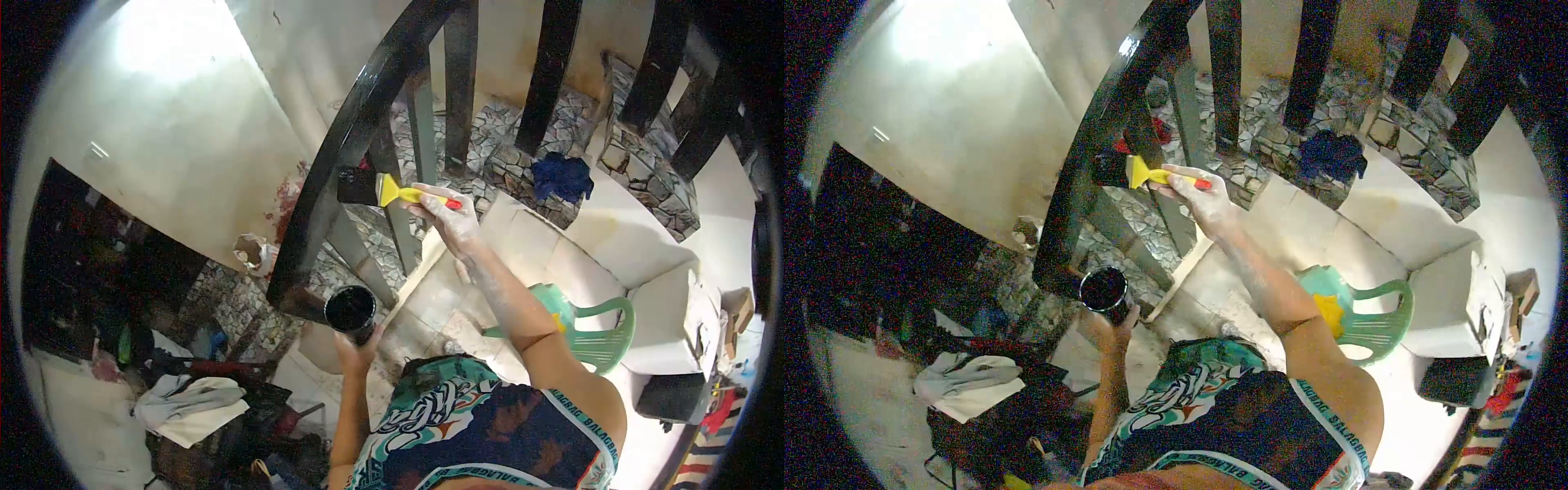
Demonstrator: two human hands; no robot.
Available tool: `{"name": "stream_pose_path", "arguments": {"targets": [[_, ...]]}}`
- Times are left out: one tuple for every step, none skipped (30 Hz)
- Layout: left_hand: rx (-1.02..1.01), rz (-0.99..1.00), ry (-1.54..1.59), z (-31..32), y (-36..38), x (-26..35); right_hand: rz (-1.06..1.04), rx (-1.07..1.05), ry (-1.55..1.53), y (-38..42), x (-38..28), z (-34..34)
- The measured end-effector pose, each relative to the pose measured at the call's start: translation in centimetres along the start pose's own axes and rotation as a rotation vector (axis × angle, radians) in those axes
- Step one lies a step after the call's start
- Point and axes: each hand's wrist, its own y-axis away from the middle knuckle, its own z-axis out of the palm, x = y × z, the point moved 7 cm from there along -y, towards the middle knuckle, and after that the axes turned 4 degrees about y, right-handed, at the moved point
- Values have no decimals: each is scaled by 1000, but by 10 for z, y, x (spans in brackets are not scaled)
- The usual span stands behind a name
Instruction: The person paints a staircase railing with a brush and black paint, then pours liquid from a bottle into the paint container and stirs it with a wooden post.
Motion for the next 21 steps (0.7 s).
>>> {"name": "stream_pose_path", "arguments": {"targets": [[17, -5, -29, -2, 1, -3, -14, -29, 164, -9, 4, -3], [16, -1, -59, -4, 3, -7, -137, -75, 355, -15, -6, -3], [15, 3, -89, -7, 5, -10, -261, -121, 548, -20, -17, 0], [15, 7, -118, -9, 7, -14, -380, -165, 741, -23, -28, 6], [3, -52, -48, -9, 11, -47, -531, -171, 834, -27, -44, 9], [-9, -111, 23, -11, 15, -68, -623, -186, 802, -30, -62, 13], [67, -287, 328, -16, 21, -76, -678, -165, 858, -37, -74, 11], [144, -459, 637, -16, 29, -85, -733, -142, 917, -44, -86, 8], [171, -486, 673, -17, 34, -87, -720, -125, 897, -53, -94, 3], [199, -511, 710, -18, 40, -91, -707, -106, 878, -61, -102, -1], [175, -394, 473, -25, 43, -91, -723, -74, 930, -66, -111, -5], [148, -276, 235, -29, 44, -82, -734, -58, 898, -72, -116, -9], [125, -210, 43, -31, 45, -77, -744, 3, 882, -72, -120, -16], [100, -143, -149, -32, 46, -72, -754, 64, 866, -73, -122, -22], [85, -122, -215, -34, 48, -71, -816, 108, 869, -69, -123, -22], [72, -101, -281, -36, 50, -69, -879, 154, 872, -65, -122, -21], [67, -127, -221, -40, 55, -75, -940, 203, 876, -60, -121, -21], [59, -156, -161, -41, 58, -79, -979, 207, 899, -57, -112, -15], [65, -216, -181, -41, 57, -77, -1011, 150, 912, -53, -99, -5], [70, -275, -203, -41, 58, -75, -1041, 95, 924, -47, -85, 6], [117, -336, -67, -42, 61, -87, -1018, 15, 978, -37, -66, 18]]}}
